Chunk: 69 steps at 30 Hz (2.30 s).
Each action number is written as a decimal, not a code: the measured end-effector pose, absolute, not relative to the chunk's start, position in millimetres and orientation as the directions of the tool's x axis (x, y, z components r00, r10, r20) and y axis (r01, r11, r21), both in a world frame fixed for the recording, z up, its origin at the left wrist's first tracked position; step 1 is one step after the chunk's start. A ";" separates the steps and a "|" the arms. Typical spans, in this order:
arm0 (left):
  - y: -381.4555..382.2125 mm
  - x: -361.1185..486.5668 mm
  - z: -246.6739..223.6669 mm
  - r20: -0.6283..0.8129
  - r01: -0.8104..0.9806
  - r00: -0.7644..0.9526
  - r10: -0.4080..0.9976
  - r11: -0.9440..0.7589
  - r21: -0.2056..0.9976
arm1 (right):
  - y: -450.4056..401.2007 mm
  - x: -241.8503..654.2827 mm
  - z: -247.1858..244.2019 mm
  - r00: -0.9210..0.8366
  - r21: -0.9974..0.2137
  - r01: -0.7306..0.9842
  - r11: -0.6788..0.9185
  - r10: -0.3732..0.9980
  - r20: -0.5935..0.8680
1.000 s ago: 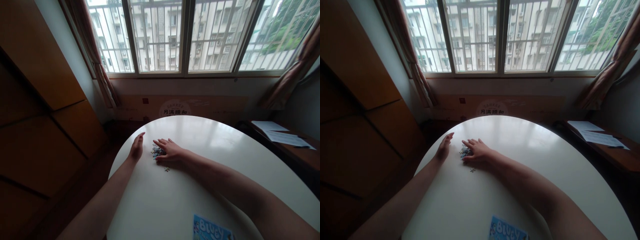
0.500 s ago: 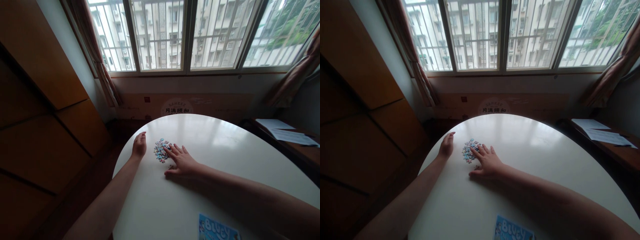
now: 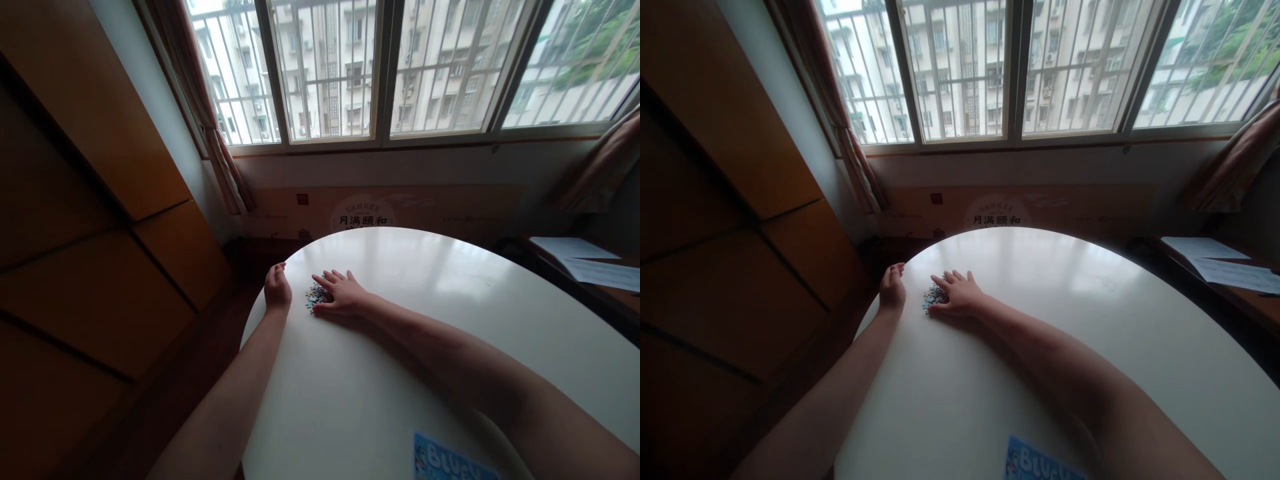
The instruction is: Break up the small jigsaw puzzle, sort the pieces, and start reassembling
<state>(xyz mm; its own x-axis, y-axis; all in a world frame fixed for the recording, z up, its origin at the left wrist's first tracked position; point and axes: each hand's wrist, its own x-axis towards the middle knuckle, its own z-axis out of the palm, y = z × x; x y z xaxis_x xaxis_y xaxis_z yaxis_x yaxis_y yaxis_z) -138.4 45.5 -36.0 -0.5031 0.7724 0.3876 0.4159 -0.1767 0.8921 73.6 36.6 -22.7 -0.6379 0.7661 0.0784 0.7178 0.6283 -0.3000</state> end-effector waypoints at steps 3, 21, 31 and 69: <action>48.6 -143.2 -38.1 0.375 0.386 -0.527 0.763 -0.178 0.905 | 44.4 65.1 -24.6 -0.664 -0.301 0.687 0.661 0.740 0.110; 48.4 -135.2 -39.3 0.306 0.264 -0.324 0.895 -0.225 0.938 | 30.1 73.0 -26.6 -0.635 -0.358 0.678 0.642 0.757 0.155; 55.2 -156.5 -40.1 0.317 0.272 -0.525 0.790 -0.197 0.942 | 42.1 31.4 -27.6 -0.662 -0.330 0.668 0.667 0.735 0.145; 15.4 -19.4 2.5 0.400 0.914 0.312 0.861 -0.387 0.120 | -31.2 283.8 -50.5 0.273 -0.931 0.264 0.253 0.906 0.324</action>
<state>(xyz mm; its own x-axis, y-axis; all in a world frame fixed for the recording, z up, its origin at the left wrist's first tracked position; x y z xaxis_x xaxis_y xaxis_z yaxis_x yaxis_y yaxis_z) -19.4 15.4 2.5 0.3122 0.8615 0.4005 0.9141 -0.3872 0.1201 283.8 -31.2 -50.5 0.2731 0.9058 0.3239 0.2637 0.2533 -0.9307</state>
